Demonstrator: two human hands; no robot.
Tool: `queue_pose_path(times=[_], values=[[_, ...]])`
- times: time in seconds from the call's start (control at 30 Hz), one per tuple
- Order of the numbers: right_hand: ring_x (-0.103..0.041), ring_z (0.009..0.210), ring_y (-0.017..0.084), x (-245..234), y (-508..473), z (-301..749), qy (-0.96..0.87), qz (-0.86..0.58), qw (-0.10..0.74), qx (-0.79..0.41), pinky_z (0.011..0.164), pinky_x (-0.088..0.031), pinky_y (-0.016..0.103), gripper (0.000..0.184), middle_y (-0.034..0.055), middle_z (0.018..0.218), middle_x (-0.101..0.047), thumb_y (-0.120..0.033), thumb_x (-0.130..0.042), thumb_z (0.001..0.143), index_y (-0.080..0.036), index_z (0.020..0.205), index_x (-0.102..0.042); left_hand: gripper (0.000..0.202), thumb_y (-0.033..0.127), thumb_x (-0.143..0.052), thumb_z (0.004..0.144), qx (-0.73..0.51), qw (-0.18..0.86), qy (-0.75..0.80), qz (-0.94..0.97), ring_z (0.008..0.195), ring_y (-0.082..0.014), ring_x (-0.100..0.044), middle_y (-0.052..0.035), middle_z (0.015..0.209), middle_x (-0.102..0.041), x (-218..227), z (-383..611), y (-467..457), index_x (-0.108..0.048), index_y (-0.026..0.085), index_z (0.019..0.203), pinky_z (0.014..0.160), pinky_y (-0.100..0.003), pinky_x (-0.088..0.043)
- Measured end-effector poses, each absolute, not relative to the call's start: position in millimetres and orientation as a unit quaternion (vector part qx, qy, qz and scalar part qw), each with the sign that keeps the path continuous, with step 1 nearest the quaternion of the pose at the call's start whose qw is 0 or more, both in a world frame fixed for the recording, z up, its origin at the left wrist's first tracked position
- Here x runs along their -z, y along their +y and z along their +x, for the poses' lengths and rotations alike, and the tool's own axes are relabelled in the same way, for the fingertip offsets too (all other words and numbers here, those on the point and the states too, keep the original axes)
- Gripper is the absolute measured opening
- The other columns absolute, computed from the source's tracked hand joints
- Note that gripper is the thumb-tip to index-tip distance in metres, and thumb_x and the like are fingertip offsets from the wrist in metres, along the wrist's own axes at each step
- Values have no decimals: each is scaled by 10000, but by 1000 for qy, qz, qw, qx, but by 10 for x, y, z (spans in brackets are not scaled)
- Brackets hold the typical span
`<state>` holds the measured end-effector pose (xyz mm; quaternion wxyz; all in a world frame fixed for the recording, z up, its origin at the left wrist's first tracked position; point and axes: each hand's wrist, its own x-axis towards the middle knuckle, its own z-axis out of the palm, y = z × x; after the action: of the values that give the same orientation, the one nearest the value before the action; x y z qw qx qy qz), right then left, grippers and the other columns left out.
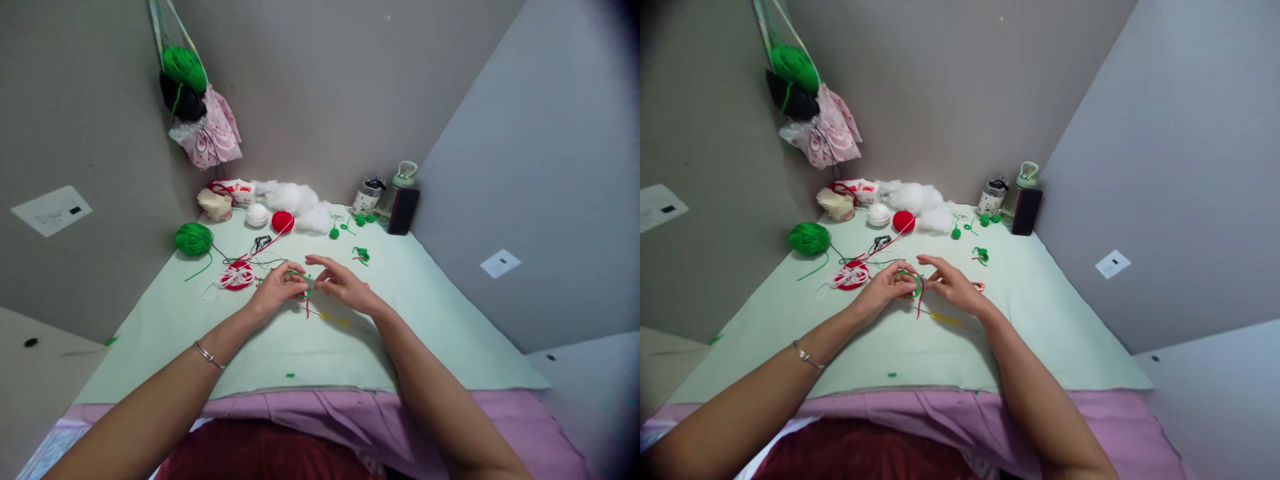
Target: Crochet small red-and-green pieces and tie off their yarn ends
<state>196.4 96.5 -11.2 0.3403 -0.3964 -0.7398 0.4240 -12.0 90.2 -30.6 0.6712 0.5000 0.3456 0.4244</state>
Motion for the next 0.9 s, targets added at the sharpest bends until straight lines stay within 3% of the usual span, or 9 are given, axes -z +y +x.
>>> queue_pose_path(times=[0.07, 0.17, 0.27, 0.5, 0.6, 0.67, 0.77, 0.9], values=[[-646, 846, 159, 155, 957, 1936, -760, -402, 308, -407, 764, -507, 301, 483, 71, 1151, -712, -240, -618, 858, -242, 1341, -603, 408, 328, -838, 711, -425, 668, 348, 503, 730, -135, -654, 8, 830, -665, 317, -122, 911, -593, 188, 1006, 707, -277, -535], [-606, 750, 163, 197, 970, 1928, -776, -453, 290, -329, 710, -462, 286, 228, 25, 812, -719, -222, -602, 862, -198, 1040, -742, 352, 365, -820, 733, -430, 653, 366, 505, 719, -141, -655, -5, 801, -681, 322, -127, 927, -620, 173, 949, 715, -281, -532], [-570, 690, 149, 159, 968, 1935, -760, -475, 312, -316, 669, -432, 272, 160, 19, 748, -692, -251, -609, 868, -186, 862, -754, 320, 396, -804, 743, -462, 628, 386, 493, 757, -155, -671, -14, 804, -702, 332, -139, 947, -631, 173, 894, 778, -305, -539], [-524, 624, 125, 30, 929, 1929, -689, -449, 348, -450, 608, -413, 255, 214, -7, 658, -614, -350, -637, 867, -168, 863, -750, 207, 243, -779, 705, -547, 644, 384, 373, 835, -134, -703, 17, 735, -678, 345, -202, 1029, -622, 167, 817, 898, -273, -516], [-518, 620, 122, 43, 933, 1930, -681, -439, 347, -473, 602, -410, 256, 236, -4, 657, -614, -379, -653, 863, -163, 852, -748, 148, 157, -723, 680, -567, 684, 346, 301, 886, -167, -726, 41, 631, -583, 289, -238, 1058, -616, 164, 781, 814, -239, -540], [-516, 619, 122, 53, 934, 1930, -676, -437, 346, -483, 598, -406, 258, 254, -2, 656, -613, -402, -667, 859, -161, 850, -746, 135, 123, -693, 661, -568, 701, 337, 270, 796, -145, -715, 50, 603, -533, 242, -259, 1066, -603, 161, 755, 670, -185, -517], [-516, 623, 122, 50, 926, 1923, -668, -434, 348, -495, 604, -408, 261, 281, -1, 663, -612, -435, -682, 853, -160, 847, -737, 124, 126, -671, 664, -550, 714, 326, 288, 544, -71, -567, 61, 570, -472, 192, -266, 1053, -587, 158, 750, 451, -151, -360], [-498, 619, 113, 6, 895, 1900, -671, -436, 342, -492, 600, -391, 256, 286, 0, 670, -611, -435, -683, 847, -154, 809, -718, 140, 197, -688, 735, -504, 694, 340, 386, 456, -35, -395, 66, 601, -454, 183, -226, 997, -600, 151, 835, 406, -164, -219]])
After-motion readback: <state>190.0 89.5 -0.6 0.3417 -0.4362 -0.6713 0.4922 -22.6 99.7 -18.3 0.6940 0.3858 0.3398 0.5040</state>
